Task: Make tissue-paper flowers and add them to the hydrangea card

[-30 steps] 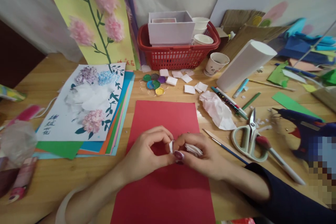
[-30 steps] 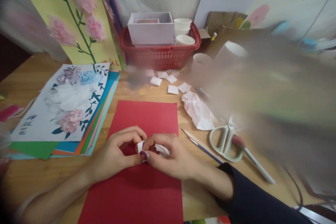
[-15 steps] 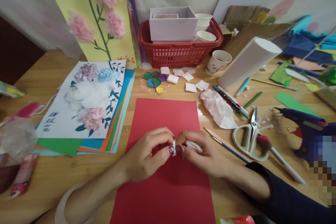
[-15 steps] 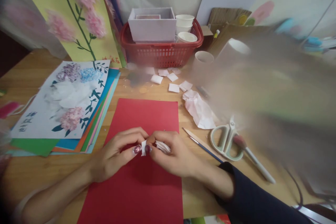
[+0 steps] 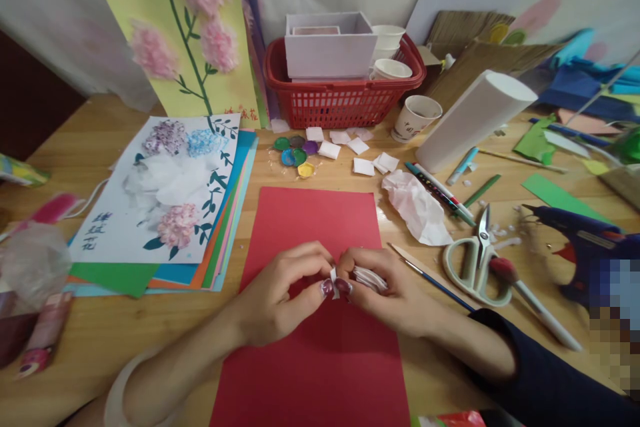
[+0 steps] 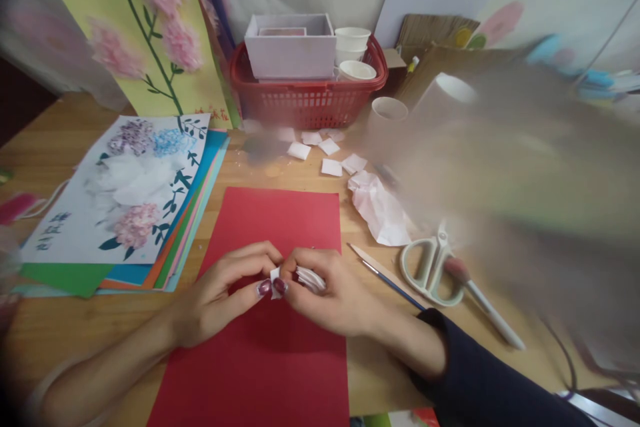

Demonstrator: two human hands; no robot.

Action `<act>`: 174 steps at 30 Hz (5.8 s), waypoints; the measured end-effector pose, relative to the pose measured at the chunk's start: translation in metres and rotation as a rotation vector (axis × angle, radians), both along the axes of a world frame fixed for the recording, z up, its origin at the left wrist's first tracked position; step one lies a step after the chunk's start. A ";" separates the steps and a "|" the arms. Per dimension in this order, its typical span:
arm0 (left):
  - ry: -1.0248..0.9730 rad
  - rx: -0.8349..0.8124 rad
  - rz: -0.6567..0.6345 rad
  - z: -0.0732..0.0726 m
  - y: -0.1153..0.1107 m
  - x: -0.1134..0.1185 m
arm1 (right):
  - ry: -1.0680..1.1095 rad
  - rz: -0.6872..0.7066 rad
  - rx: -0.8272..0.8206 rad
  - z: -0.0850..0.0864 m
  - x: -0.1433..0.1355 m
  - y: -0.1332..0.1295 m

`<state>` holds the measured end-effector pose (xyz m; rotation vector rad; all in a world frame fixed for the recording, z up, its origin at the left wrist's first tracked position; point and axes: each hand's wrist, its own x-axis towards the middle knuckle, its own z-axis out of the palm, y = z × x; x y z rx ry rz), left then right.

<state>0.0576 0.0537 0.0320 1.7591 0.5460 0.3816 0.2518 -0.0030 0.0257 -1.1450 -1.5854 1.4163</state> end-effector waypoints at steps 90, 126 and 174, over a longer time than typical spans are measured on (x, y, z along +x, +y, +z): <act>0.068 0.209 -0.002 -0.002 -0.001 0.002 | 0.028 0.049 0.044 0.000 0.003 0.000; 0.084 0.362 0.135 -0.003 -0.003 0.004 | -0.048 -0.121 -0.001 -0.007 0.002 -0.001; 0.336 0.641 1.513 0.027 0.071 -0.081 | 0.220 -0.412 -0.060 -0.025 -0.001 0.011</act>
